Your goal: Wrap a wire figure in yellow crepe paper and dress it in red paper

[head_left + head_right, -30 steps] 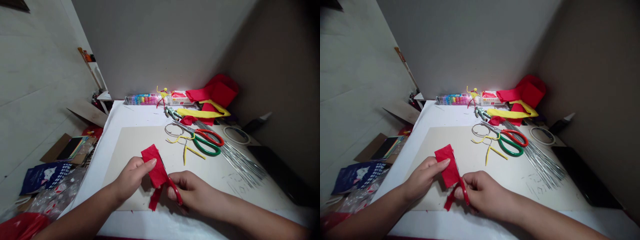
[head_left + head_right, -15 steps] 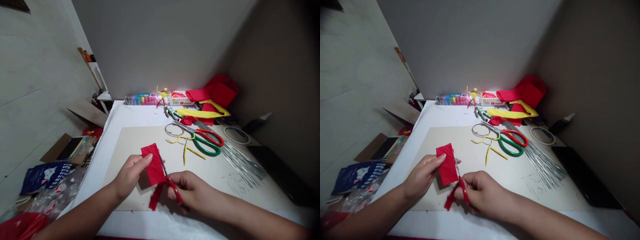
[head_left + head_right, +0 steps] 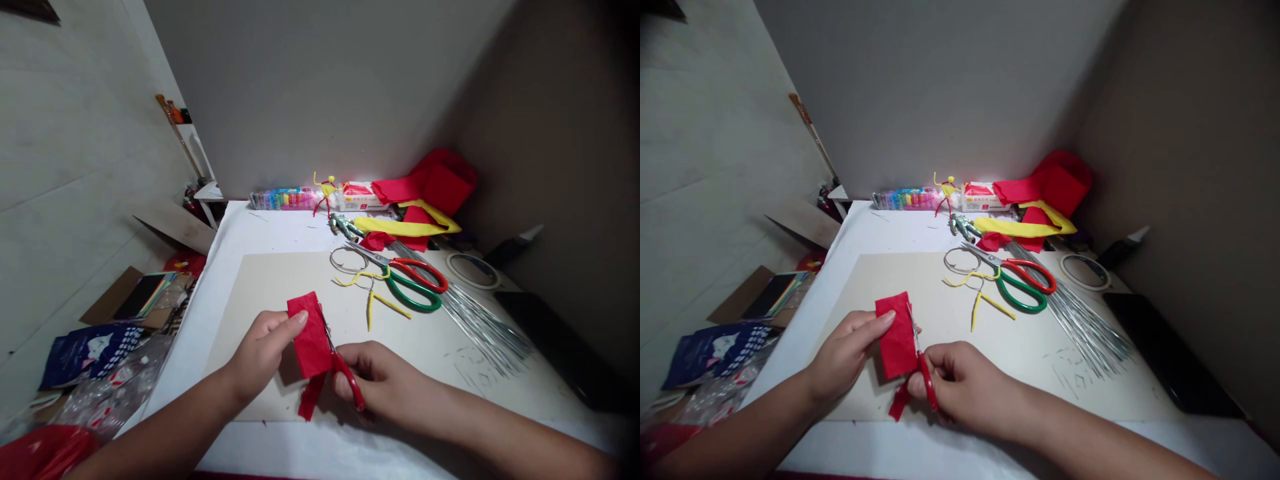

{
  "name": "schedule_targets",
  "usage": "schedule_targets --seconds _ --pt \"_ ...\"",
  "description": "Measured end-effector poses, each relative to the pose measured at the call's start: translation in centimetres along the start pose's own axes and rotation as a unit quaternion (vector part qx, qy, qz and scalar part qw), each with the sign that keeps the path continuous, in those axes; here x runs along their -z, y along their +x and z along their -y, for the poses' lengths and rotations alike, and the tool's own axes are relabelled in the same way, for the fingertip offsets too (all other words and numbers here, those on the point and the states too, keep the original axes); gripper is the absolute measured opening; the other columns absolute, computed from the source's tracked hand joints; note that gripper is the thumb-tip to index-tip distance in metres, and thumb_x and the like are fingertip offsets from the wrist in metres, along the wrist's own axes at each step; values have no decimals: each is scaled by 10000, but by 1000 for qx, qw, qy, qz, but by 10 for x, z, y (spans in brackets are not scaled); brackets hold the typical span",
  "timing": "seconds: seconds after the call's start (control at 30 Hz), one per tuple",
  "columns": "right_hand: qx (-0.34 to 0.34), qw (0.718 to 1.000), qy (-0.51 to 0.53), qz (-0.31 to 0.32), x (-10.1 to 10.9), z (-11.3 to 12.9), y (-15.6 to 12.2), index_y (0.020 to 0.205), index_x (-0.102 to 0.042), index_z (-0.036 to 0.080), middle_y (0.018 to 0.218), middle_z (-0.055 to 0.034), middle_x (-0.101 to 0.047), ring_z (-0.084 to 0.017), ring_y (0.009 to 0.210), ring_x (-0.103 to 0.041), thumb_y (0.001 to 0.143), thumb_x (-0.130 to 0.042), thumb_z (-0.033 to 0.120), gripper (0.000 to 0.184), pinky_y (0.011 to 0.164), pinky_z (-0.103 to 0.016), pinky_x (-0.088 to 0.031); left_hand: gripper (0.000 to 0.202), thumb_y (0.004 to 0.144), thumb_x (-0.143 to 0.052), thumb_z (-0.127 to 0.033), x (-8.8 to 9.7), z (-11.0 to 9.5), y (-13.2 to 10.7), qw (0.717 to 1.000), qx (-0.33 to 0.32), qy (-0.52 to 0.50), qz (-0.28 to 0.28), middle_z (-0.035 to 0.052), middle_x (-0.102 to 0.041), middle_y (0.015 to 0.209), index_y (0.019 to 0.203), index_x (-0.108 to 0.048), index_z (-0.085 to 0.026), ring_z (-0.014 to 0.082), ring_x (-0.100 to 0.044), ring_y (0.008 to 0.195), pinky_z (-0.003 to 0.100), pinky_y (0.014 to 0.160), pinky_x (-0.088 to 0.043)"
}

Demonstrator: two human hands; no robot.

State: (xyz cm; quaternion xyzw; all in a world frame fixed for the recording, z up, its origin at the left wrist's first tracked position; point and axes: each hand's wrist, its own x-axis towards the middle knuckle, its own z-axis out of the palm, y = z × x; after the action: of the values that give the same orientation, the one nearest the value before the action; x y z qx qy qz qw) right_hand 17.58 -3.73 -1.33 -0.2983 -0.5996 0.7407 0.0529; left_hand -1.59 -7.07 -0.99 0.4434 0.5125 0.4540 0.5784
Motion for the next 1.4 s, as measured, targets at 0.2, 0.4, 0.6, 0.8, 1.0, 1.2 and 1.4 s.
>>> schedule_targets --seconds 0.2,0.4,0.6,0.8,1.0,1.2,1.4 --pt "6 1000 1 -1 1 -1 0 739 -507 138 532 49 -445 -59 462 -370 803 -565 559 430 437 -174 -286 418 859 -486 -459 -2 -2 -2 1000 -2 19 1 85 -697 753 825 -705 -104 196 -604 711 287 642 -429" --pt "0 1000 12 2 1 1 1 727 -503 144 507 58 -436 -58 443 -369 804 -582 530 401 424 -174 -270 422 856 -488 -465 -3 -2 -4 999 -5 30 -13 71 -688 698 782 -707 -112 180 -596 659 279 624 -427" --pt "-6 1000 -3 -3 0 4 0 688 -475 157 480 60 -441 -54 422 -367 825 -554 521 397 416 -172 -255 423 853 -490 -464 -2 -2 -4 999 -11 33 -15 65 -672 662 706 -694 -123 182 -593 665 280 631 -431" --pt "-1 1000 3 5 1 3 0 666 -460 161 476 61 -437 -52 424 -351 832 -560 488 381 430 -180 -257 433 859 -478 -456 -2 -2 -4 999 -18 37 -10 58 -653 621 646 -669 -131 180 -588 661 284 639 -434" --pt "-7 1000 11 -6 1 2 1 700 -489 153 476 62 -446 -54 416 -370 792 -600 515 389 410 -171 -264 418 857 -482 -454 -3 0 -5 999 -19 44 -14 59 -664 637 672 -676 -134 187 -605 686 282 634 -439" --pt "-3 1000 4 -8 1 3 1 744 -532 136 467 61 -447 -55 414 -371 789 -620 483 360 412 -169 -266 429 865 -478 -448 -4 3 -5 999 -26 43 3 69 -665 643 650 -668 -129 183 -606 683 277 629 -446" --pt "1 1000 21 -9 1 1 2 714 -517 143 468 60 -451 -51 408 -366 810 -601 464 345 403 -165 -261 443 872 -463 -455 -6 3 -5 999 -19 44 -3 90 -692 706 738 -698 -104 184 -610 670 287 633 -454"
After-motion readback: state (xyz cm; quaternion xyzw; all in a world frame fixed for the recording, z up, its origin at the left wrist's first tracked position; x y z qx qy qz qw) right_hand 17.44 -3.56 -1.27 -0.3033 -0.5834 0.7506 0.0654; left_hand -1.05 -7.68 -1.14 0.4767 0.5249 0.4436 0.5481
